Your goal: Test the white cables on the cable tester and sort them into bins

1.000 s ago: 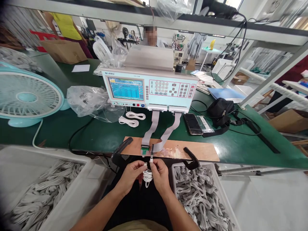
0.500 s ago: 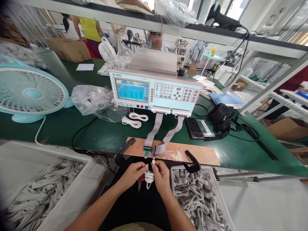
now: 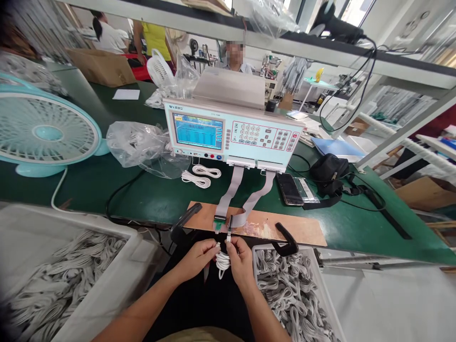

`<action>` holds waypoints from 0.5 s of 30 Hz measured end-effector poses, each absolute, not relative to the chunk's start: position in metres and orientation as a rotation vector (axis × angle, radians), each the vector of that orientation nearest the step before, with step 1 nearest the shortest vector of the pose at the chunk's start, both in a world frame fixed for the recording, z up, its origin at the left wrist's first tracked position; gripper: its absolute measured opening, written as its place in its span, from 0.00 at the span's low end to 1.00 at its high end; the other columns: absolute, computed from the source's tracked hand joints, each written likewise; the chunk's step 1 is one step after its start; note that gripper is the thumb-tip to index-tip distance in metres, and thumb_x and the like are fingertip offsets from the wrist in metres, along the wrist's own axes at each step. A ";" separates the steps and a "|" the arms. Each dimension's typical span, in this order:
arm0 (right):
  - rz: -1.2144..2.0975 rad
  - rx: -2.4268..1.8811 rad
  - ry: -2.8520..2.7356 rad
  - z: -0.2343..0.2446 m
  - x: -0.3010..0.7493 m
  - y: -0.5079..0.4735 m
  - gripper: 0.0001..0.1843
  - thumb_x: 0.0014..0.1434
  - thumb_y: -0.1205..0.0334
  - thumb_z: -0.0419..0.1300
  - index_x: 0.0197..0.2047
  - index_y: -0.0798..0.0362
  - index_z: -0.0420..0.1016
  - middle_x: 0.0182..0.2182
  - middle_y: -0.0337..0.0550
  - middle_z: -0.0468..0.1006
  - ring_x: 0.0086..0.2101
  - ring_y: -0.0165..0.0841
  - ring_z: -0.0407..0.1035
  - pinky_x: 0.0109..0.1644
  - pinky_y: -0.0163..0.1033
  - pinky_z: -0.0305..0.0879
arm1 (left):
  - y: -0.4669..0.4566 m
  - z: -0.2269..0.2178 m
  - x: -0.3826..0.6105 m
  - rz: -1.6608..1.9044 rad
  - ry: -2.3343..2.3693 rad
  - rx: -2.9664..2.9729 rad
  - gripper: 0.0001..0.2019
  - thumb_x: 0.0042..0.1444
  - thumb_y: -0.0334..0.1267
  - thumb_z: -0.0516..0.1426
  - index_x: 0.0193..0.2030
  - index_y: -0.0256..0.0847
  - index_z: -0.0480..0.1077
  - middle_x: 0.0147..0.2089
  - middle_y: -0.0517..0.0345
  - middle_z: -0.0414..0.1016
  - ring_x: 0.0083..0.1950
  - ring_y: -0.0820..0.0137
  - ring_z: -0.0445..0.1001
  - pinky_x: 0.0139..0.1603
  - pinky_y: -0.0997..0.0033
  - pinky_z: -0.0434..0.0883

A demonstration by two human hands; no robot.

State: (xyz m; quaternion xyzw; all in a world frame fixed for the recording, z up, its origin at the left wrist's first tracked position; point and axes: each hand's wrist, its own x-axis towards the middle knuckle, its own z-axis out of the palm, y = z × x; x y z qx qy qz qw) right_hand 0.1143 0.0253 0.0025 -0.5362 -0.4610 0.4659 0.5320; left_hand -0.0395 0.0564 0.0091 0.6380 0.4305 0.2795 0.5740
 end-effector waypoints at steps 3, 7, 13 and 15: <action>1.233 -1.243 -0.993 0.007 0.112 0.025 0.11 0.56 0.55 0.59 0.31 0.54 0.71 0.23 0.37 0.68 0.26 0.30 0.60 0.32 0.34 0.58 | 0.057 0.010 -0.039 0.712 0.974 1.493 0.15 0.57 0.41 0.50 0.21 0.38 0.62 0.28 0.61 0.62 0.28 0.74 0.64 0.25 0.78 0.62; 1.411 -1.175 -0.744 0.012 0.107 0.027 0.12 0.53 0.54 0.62 0.27 0.54 0.70 0.20 0.36 0.67 0.22 0.28 0.58 0.28 0.34 0.56 | 0.058 0.012 -0.037 0.754 0.946 1.389 0.14 0.57 0.40 0.50 0.24 0.36 0.67 0.32 0.57 0.65 0.29 0.73 0.65 0.25 0.78 0.64; 1.426 -1.165 -0.708 0.012 0.109 0.031 0.11 0.53 0.55 0.63 0.27 0.54 0.72 0.20 0.36 0.68 0.23 0.29 0.60 0.31 0.34 0.58 | 0.061 0.008 -0.031 0.896 1.075 1.316 0.14 0.55 0.40 0.52 0.20 0.37 0.66 0.23 0.61 0.64 0.27 0.74 0.64 0.29 0.77 0.63; 1.400 -1.205 -0.779 0.010 0.112 0.032 0.10 0.54 0.55 0.62 0.29 0.54 0.74 0.20 0.36 0.68 0.24 0.30 0.61 0.34 0.35 0.59 | 0.061 0.005 -0.029 0.920 1.104 1.286 0.15 0.54 0.42 0.52 0.20 0.37 0.65 0.23 0.61 0.65 0.27 0.73 0.65 0.29 0.76 0.63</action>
